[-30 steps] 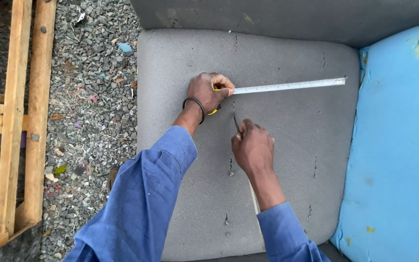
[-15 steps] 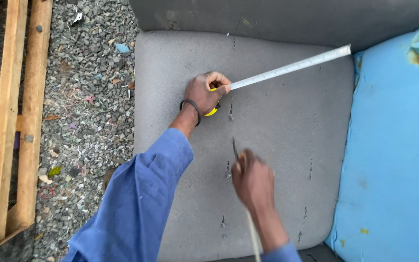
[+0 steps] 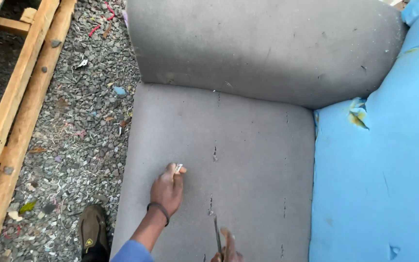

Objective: Measuring and marking foam padding for furniture reupholstery using a tape measure and a scribe tool.

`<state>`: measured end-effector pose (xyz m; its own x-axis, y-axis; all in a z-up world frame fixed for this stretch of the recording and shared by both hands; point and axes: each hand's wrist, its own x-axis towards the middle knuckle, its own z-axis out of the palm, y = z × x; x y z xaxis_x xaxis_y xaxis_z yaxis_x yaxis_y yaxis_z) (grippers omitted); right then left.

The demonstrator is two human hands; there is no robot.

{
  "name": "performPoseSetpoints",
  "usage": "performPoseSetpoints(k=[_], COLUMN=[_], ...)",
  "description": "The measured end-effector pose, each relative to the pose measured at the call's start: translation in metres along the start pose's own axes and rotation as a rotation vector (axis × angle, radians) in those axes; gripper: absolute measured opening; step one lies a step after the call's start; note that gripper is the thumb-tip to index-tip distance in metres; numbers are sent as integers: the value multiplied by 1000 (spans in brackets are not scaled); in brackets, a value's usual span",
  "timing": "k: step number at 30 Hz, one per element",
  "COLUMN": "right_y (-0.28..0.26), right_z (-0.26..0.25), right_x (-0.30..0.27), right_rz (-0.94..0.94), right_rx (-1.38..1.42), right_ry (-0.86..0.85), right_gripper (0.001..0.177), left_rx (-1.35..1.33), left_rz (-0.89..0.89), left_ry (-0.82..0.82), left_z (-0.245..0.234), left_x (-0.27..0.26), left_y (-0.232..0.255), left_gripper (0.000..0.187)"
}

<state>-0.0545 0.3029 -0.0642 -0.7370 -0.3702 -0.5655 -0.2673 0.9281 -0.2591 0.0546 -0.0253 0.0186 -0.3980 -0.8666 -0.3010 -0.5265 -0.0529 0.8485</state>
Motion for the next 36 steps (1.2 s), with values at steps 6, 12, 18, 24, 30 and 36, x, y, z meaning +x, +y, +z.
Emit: performPoseSetpoints(k=[6,12,18,24,30,36], right_y=[-174,-244,-269,-254,-127,-42], right_z=[-184,-223,-213,-161,-54,-84], right_x=[-56,-67,-57,-11,79,78], right_rz=[-176,-347,-226,-163,213,-26], right_rx=[-80,-40,-151,968,1360,1270], right_ry=[-275,-109,-144,-286,-784,-904], right_gripper=[77,76,75,26,39,39], left_rx=[383,736,891,874,926,985], left_rz=[-34,-70,-182,-210,-196,-229], left_ry=[35,-65,-421,-474,-381,-366], left_z=[-9,-14,-40,-37,-13,-5], left_x=[42,72,79,92,94,102], left_y=[55,45,90,75,65,69], left_gripper=[48,81,111,113,127,134])
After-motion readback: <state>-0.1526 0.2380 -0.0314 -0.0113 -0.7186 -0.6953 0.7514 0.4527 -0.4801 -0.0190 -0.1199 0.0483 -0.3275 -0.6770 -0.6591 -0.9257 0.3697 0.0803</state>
